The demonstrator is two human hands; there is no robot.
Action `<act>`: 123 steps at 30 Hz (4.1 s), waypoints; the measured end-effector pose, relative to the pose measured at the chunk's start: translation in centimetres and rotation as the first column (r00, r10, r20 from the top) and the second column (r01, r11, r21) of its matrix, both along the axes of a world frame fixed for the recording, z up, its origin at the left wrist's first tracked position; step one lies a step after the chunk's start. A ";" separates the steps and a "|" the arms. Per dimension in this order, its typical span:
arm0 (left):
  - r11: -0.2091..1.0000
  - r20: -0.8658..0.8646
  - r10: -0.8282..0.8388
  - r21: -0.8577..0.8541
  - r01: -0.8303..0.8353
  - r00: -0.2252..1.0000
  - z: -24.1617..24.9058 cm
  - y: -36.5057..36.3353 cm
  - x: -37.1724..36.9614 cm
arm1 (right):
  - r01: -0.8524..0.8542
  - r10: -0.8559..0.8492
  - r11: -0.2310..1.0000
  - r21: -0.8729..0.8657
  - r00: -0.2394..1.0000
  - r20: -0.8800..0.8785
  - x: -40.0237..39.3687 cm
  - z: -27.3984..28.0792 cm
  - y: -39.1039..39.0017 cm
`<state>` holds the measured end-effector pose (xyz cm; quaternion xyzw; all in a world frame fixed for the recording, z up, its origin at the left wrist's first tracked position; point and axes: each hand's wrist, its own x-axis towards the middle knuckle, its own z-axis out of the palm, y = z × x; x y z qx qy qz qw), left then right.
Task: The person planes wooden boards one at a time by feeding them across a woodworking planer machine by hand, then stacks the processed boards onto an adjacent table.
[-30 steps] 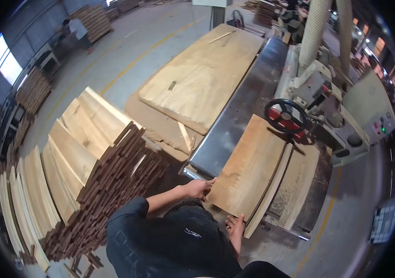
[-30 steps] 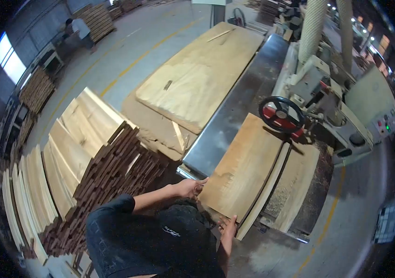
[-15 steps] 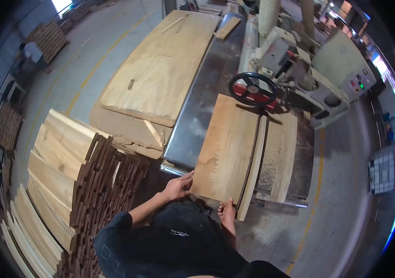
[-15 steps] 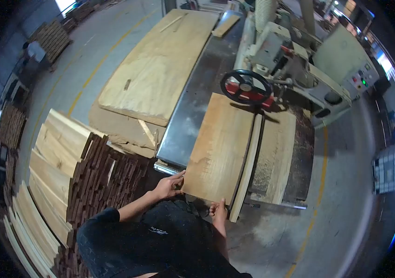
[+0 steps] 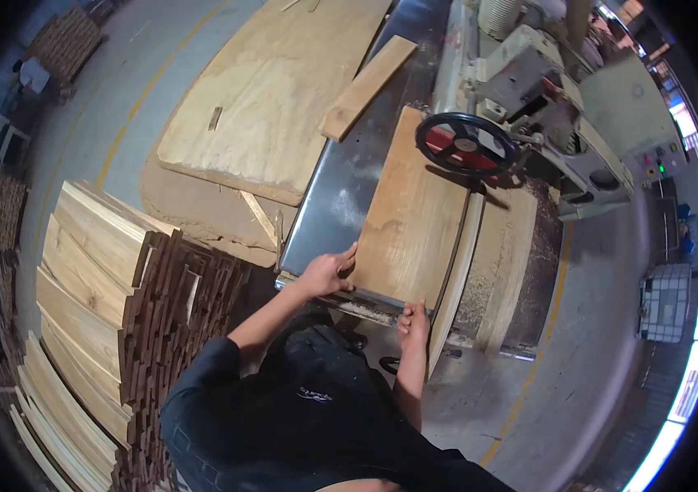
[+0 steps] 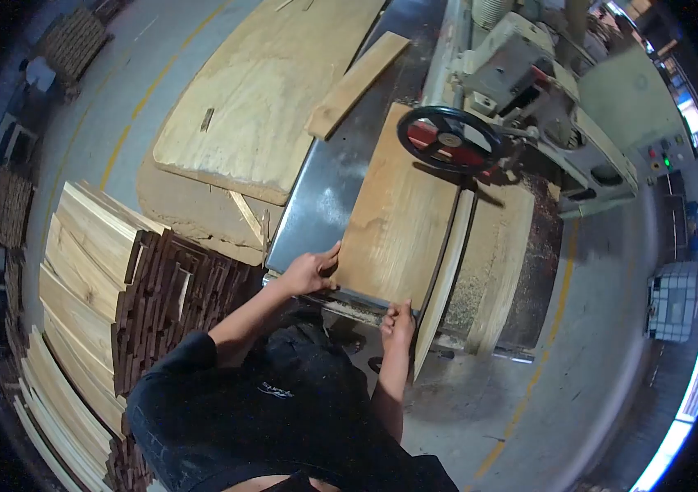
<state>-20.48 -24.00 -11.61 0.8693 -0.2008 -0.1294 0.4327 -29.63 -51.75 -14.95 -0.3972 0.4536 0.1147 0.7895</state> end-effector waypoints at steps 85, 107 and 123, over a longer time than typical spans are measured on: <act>0.965 0.466 0.196 0.065 -0.254 0.863 -2.1 -22.7 3.5 | -0.221 0.234 0.846 -0.486 0.972 -0.035 -3.3 -5.9 0.2; 0.964 0.480 0.224 0.015 -0.264 0.848 -1.8 -22.4 3.5 | -0.330 0.296 0.709 -0.623 0.941 -0.162 -3.5 -15.1 -1.5; 0.968 0.458 0.211 0.027 -0.251 0.864 -2.1 -22.3 3.4 | -0.343 0.336 0.740 -0.579 0.934 -0.124 -3.1 -10.6 -0.8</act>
